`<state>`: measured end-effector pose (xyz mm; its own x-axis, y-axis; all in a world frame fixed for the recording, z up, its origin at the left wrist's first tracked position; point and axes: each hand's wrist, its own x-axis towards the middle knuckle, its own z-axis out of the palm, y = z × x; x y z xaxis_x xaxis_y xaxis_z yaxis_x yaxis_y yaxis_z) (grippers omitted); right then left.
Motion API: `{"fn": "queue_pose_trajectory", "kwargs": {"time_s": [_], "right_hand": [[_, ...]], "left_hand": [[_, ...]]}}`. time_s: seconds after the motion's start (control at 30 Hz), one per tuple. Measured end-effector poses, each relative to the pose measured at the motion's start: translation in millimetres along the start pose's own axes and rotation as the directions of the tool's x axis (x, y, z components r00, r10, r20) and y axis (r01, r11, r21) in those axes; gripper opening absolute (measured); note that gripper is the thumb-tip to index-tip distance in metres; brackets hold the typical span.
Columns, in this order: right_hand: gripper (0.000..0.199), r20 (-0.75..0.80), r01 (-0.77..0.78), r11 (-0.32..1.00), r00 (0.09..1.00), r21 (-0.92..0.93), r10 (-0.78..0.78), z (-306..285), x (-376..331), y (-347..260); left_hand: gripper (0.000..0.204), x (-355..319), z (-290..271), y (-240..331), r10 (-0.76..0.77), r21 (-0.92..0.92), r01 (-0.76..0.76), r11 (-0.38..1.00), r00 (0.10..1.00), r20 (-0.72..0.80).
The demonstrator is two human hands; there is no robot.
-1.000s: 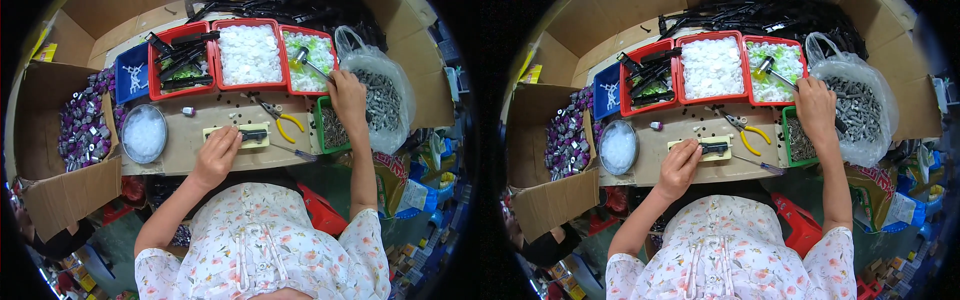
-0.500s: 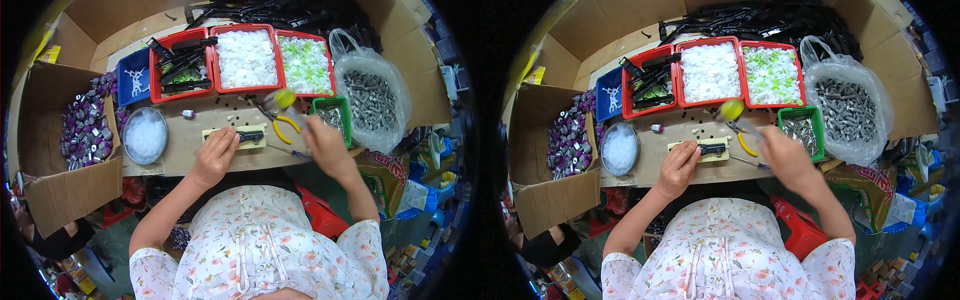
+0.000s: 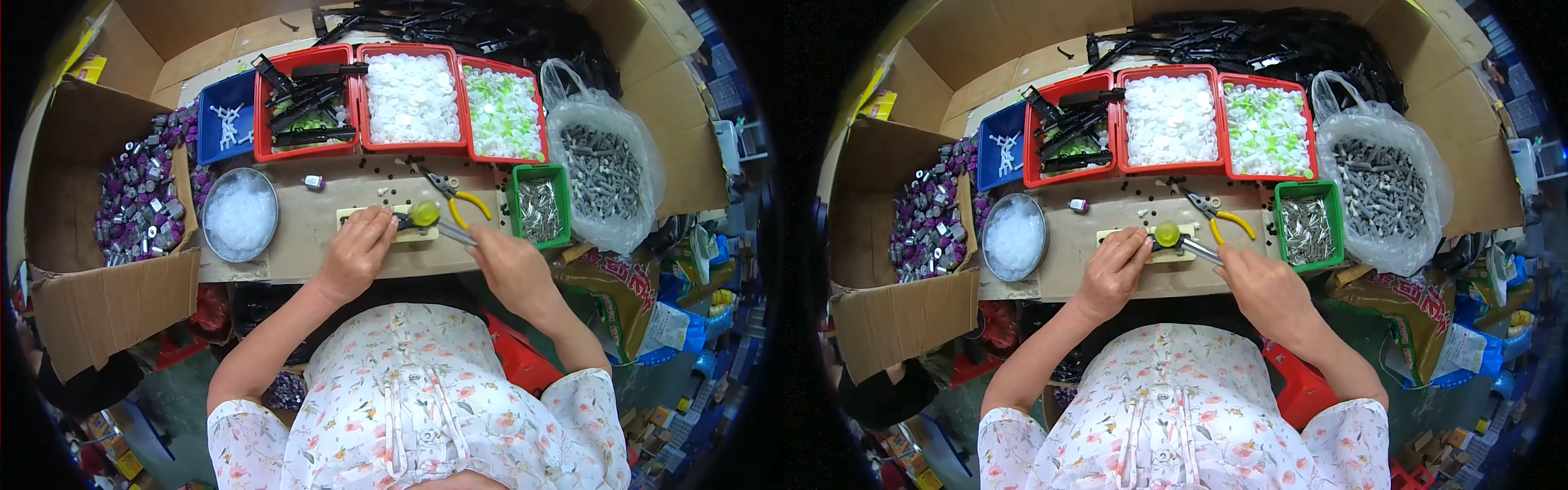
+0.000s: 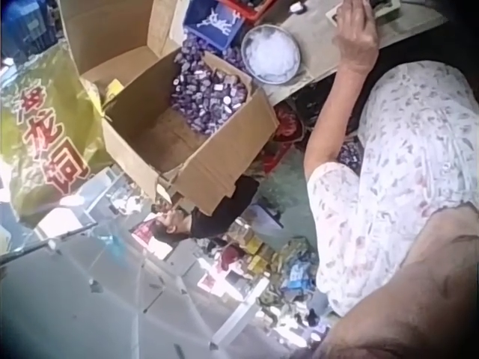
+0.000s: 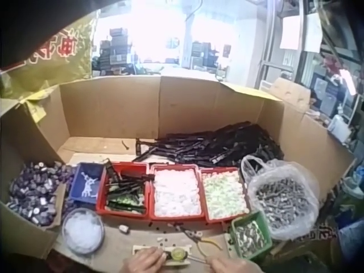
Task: Assembling small hardware and electrical components manually at a factory workbench.
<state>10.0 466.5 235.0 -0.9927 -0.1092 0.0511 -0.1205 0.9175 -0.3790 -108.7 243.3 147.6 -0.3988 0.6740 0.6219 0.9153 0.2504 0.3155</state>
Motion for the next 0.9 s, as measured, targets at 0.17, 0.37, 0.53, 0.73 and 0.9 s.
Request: {"fn": "queue_pose_trajectory", "kwargs": {"time_s": [0.17, 0.37, 0.53, 0.73, 0.9], "right_hand": [[0.025, -0.168, 0.048, 0.998, 0.985, 0.032, -0.042, 5, -3, -2], [0.029, -0.18, 0.054, 0.996, 0.983, 0.077, -0.04, 2, -2, 0], [0.029, 0.061, -0.003, 0.998, 0.998, -0.062, 0.007, 19, -4, 8], [0.031, 0.089, -0.01, 0.998, 0.996, -0.066, 0.016, 0, 11, -1], [0.031, -0.252, 0.19, 0.977, 0.954, 0.099, -0.16, 5, 29, -15]], "left_hand": [[0.029, -2, 2, -2, -0.012, 0.017, 0.012, 1.0, 0.999, 0.05], [0.029, -2, -1, -1, -0.011, 0.028, 0.01, 1.0, 0.998, 0.055], [0.029, 3, -3, 9, -0.042, 0.084, 0.039, 0.996, 0.999, 0.034], [0.031, -13, 13, 44, -0.16, 0.06, 0.164, 0.985, 0.985, -0.057], [0.028, -16, 17, 41, -0.1, 0.072, 0.103, 0.992, 0.994, -0.043]]}}
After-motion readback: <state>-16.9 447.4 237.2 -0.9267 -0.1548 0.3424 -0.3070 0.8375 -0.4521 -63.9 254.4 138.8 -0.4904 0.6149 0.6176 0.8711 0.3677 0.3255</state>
